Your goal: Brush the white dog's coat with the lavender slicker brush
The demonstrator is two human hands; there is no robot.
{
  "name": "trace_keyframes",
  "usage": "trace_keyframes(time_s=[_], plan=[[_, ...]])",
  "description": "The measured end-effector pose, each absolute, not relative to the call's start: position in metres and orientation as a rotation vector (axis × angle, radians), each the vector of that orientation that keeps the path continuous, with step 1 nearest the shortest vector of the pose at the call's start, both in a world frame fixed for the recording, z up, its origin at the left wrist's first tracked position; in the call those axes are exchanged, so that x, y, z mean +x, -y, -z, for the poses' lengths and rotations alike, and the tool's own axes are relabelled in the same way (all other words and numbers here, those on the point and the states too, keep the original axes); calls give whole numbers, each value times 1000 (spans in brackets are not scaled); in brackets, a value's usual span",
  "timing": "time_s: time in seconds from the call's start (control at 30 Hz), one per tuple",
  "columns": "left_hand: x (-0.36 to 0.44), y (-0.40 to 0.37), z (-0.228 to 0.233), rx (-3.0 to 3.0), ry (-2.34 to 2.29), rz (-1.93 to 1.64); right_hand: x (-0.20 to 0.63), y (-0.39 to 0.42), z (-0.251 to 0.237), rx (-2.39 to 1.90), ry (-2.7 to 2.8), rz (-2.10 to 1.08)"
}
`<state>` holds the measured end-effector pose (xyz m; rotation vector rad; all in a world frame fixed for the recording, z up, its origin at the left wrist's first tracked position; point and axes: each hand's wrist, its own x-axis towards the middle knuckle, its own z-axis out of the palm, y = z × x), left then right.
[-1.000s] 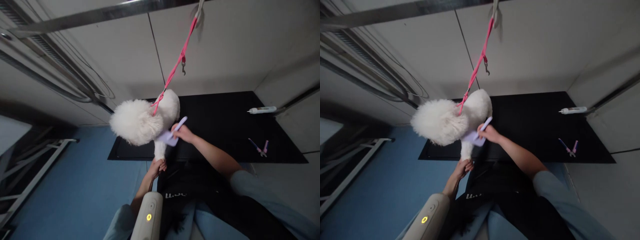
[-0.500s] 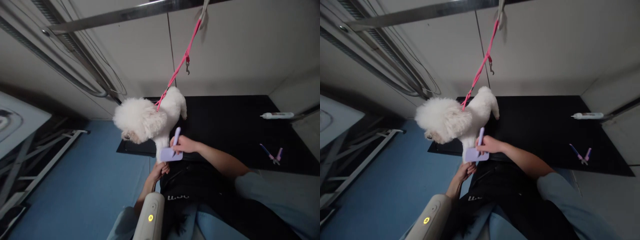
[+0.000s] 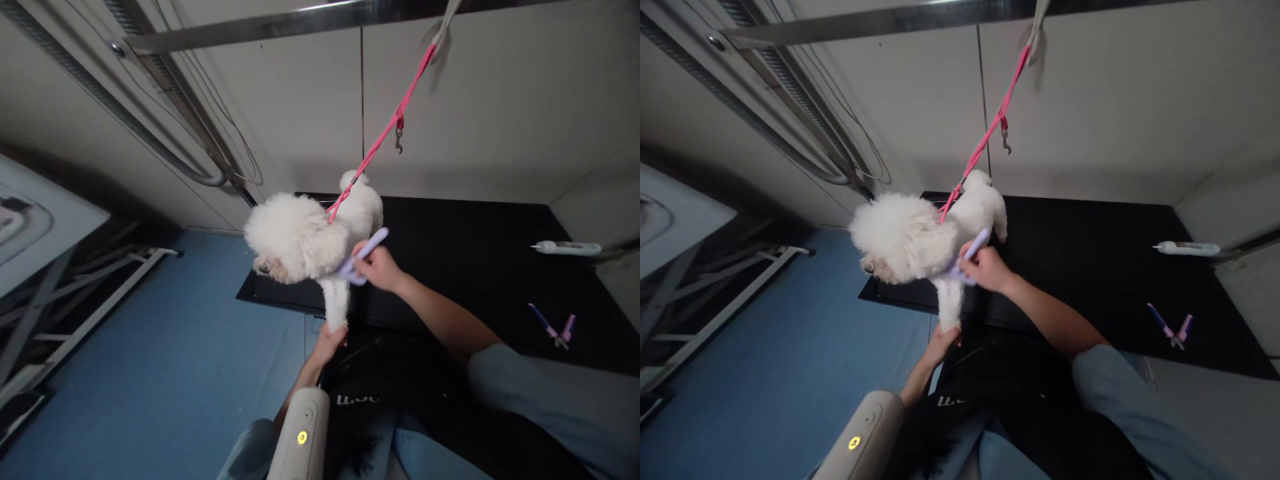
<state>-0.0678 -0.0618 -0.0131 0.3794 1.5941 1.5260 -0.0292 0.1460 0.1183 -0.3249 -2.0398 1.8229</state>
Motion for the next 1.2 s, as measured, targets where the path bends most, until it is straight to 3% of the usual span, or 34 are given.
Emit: trace_keyframes(time_s=[0.1, 0.23, 0.4, 0.53, 0.67, 0.8, 0.93, 1.1, 1.2], plan=[[-61, 57, 16, 344, -1654, -1548, -25, -141, -119, -288, 2227, -1904], [-53, 52, 17, 370, -1770, -1642, -21, -143, -124, -445, 2103, -1511], [-44, 48, 14, 390, -1820, -1669, -16, -136, -129, -387, 2454, -1570], [-40, 44, 13, 393, -1885, -1700, -11, -132, -130, -488, 2344, -1342], [-38, 43, 16, 378, -1865, -1737, -9, -130, -124, -362, 2499, -1565], [-40, 45, 13, 344, -1864, -1766, -6, -129, -120, -511, 2272, -1440], [-42, 47, 9, 334, -1828, -1763, -1, -125, -115, -310, 2459, -1681], [-43, 50, 2, 341, -1847, -1713, 2, -131, -113, -517, 2223, -1454], [-45, 55, -3, 370, -1747, -1591, 5, -129, -110, -305, 2401, -1719]])
